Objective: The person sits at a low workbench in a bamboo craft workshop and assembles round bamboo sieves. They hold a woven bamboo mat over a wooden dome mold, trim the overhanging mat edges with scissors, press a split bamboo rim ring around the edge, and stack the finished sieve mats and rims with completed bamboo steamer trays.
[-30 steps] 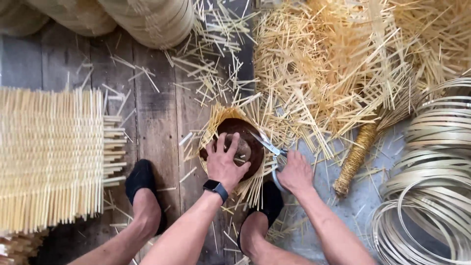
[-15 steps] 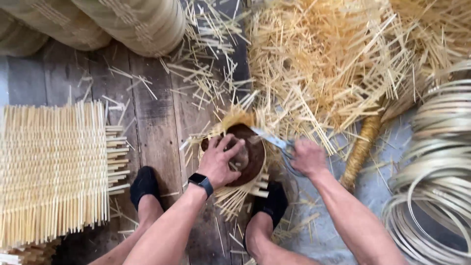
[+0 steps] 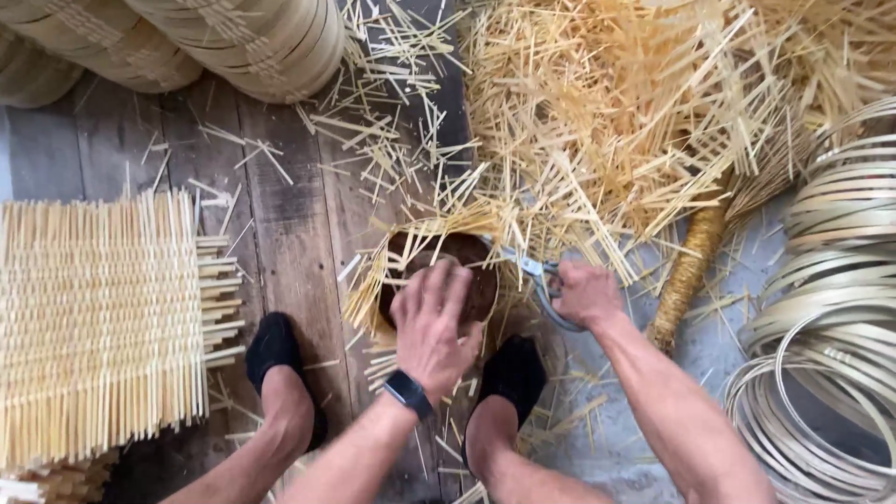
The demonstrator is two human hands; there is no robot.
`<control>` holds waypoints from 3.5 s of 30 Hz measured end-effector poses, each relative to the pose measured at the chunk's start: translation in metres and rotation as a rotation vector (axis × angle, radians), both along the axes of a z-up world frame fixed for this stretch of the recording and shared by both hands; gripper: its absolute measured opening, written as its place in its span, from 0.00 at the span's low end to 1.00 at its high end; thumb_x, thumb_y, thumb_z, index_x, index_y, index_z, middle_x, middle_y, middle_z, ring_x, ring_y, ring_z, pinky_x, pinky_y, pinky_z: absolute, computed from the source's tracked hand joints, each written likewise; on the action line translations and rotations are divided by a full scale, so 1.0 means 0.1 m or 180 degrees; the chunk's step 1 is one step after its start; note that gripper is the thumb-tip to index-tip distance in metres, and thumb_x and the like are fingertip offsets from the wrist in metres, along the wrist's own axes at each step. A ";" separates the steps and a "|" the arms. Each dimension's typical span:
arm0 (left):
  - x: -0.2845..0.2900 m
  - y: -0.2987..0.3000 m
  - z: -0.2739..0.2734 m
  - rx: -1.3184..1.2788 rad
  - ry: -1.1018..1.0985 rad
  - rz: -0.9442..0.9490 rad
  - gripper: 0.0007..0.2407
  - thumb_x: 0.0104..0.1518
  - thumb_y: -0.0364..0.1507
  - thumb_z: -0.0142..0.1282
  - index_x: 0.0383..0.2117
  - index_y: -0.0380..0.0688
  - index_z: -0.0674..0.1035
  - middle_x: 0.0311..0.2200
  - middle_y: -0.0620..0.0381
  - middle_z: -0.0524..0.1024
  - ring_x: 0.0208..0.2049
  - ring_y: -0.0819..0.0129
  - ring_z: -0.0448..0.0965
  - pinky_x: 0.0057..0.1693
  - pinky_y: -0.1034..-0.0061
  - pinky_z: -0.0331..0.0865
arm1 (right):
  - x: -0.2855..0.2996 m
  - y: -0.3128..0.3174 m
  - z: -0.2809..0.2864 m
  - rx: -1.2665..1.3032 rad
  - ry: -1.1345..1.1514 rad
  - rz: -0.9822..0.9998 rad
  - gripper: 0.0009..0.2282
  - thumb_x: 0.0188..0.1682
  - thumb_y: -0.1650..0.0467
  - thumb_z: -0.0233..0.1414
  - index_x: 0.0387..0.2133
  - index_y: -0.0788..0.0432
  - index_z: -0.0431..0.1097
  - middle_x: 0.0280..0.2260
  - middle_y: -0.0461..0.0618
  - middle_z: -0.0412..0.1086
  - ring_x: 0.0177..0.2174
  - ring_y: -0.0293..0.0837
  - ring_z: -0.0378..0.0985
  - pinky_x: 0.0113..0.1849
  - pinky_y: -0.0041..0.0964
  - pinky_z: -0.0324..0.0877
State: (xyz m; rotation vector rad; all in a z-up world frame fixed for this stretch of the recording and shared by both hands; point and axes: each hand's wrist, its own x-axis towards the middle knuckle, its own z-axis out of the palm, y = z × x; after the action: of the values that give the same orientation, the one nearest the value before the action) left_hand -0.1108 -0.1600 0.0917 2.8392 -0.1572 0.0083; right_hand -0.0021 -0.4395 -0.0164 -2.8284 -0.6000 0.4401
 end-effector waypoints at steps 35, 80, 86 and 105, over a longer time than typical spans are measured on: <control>0.21 0.64 -0.10 -0.1295 0.1220 -0.0184 0.42 0.33 0.26 0.68 0.65 0.65 0.68 0.65 0.38 0.59 0.67 0.37 0.55 0.69 0.55 0.57 | 0.09 0.56 0.18 -0.0852 -0.0539 0.0649 0.17 0.40 0.59 0.54 0.34 0.61 0.73 0.33 0.55 0.72 0.35 0.51 0.76 0.37 0.45 0.73; 0.21 0.28 0.11 -0.1290 0.0972 0.0916 0.44 0.31 0.31 0.74 0.64 0.60 0.65 0.65 0.41 0.53 0.62 0.31 0.53 0.64 0.45 0.59 | 0.33 0.46 0.06 -0.0516 -0.0473 0.0686 0.06 0.44 0.68 0.59 0.33 0.55 0.73 0.31 0.52 0.70 0.33 0.51 0.76 0.35 0.46 0.73; 0.19 0.23 0.04 -0.1136 0.1085 0.1186 0.38 0.35 0.31 0.72 0.60 0.67 0.69 0.63 0.41 0.52 0.62 0.31 0.53 0.62 0.41 0.60 | 0.25 0.72 0.44 -0.0427 -0.0406 0.0771 0.06 0.38 0.69 0.56 0.28 0.57 0.74 0.29 0.57 0.71 0.31 0.53 0.76 0.33 0.48 0.73; 0.18 0.29 -0.12 -0.0952 0.0743 0.0841 0.50 0.25 0.28 0.73 0.66 0.52 0.59 0.69 0.40 0.51 0.65 0.33 0.53 0.59 0.33 0.54 | 0.30 0.75 0.57 -0.0176 -0.0371 0.0557 0.12 0.42 0.64 0.52 0.36 0.56 0.72 0.23 0.50 0.69 0.24 0.46 0.73 0.30 0.46 0.72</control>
State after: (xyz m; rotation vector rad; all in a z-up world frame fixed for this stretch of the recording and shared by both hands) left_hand -0.0924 -0.1312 0.0794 2.5169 0.2490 -0.2230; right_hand 0.0282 -0.3647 0.0407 -2.8811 -0.8763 0.3273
